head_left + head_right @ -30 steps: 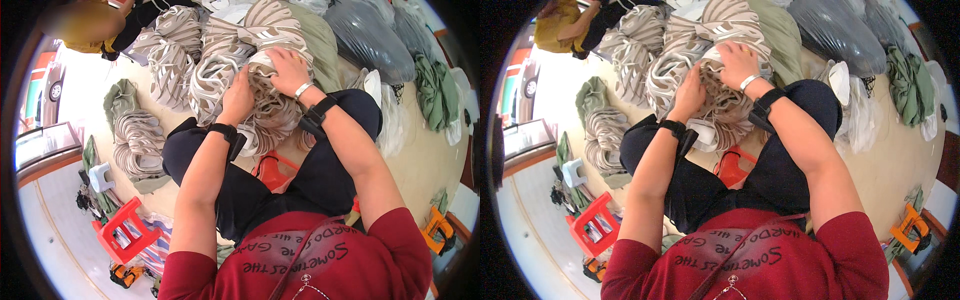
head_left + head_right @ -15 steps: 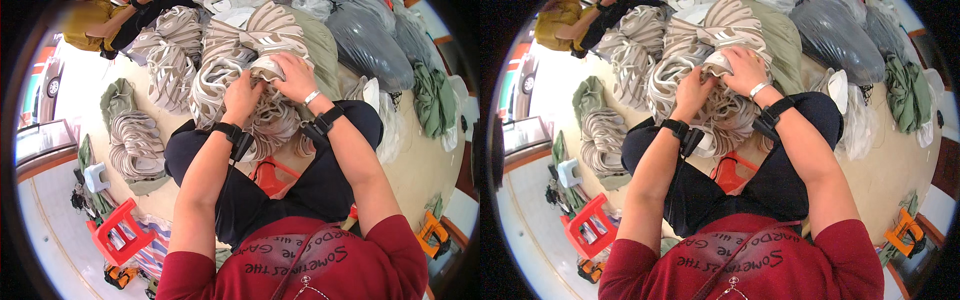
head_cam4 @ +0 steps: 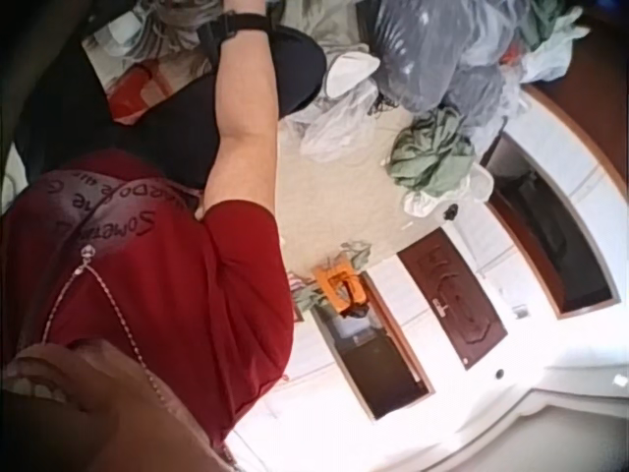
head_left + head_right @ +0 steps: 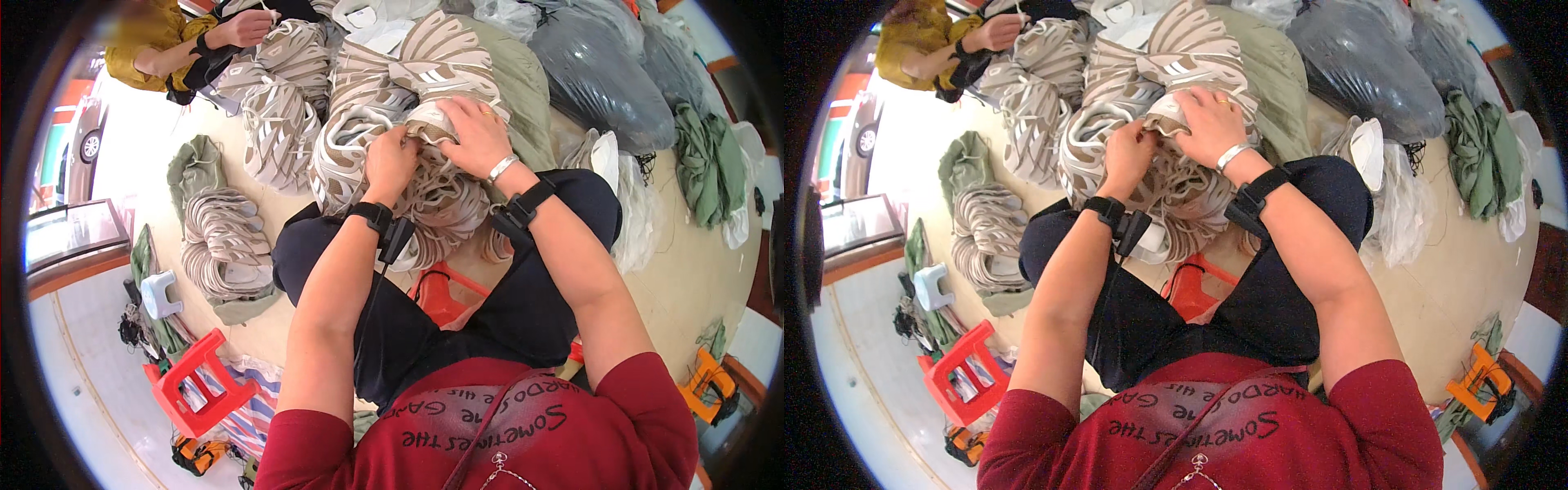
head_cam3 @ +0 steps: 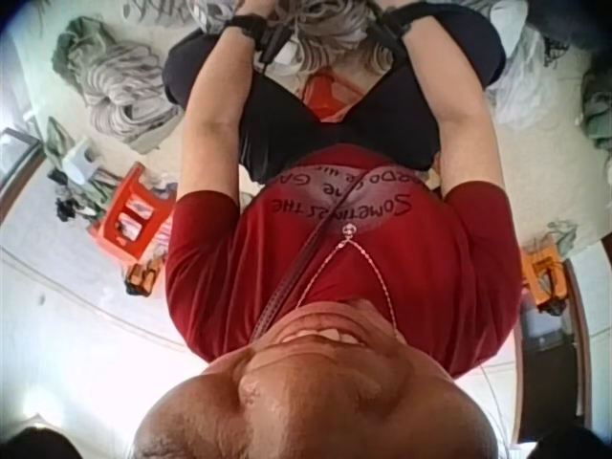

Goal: The recorder is inserting laces into several shoe uppers while sitting on the floor in a manufacturing or assembly area.

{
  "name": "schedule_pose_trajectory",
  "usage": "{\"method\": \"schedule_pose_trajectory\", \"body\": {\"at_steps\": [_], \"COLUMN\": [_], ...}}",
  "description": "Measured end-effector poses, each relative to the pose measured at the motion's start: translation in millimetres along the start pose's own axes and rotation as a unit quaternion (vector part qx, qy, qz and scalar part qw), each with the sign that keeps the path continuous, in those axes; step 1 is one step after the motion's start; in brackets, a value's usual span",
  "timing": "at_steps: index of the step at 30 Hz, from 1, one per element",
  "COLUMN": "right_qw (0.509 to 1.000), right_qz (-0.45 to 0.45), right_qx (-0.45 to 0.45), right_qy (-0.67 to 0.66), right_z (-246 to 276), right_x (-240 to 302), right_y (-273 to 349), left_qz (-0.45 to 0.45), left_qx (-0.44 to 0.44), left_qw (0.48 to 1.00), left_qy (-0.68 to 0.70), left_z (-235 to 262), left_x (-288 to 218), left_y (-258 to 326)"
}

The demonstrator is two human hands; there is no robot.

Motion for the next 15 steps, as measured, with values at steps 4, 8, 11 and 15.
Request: {"method": "schedule_pose_trajectory", "body": {"at_steps": [4,8,11,15], "right_qw": [0.999,0.995,0.991,0.995], "right_qz": [-0.011,-0.026,-0.012,-0.021], "right_qx": [0.003,-0.008,-0.013,-0.007], "right_qy": [-0.032,-0.093,-0.133,-0.099], "right_z": [1,7,9,9], "right_x": [-7,-14,-23,-3], "right_y": [-4,-7,-13,-7], "left_qz": [-0.020,-0.049,-0.049,-0.036], "left_qx": [-0.020,-0.047,-0.013,-0.001], "left_qw": [1.000,0.994,0.991,0.992], "left_qy": [0.009,0.088,0.125,0.123], "left_z": [2,11,16,25], "left_x": [-2,-6,-4,4], "left_y": [5,15,17,20]}}
Point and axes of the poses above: each hand's wrist, its own y-axis away from the middle knuckle, its own z-axis out of the back of the hand, x = y × z, the point moved 4 cm from there along -y, towards the middle knuckle, and after that the axes turned 4 degrees about -y, right-handed, at the moved point
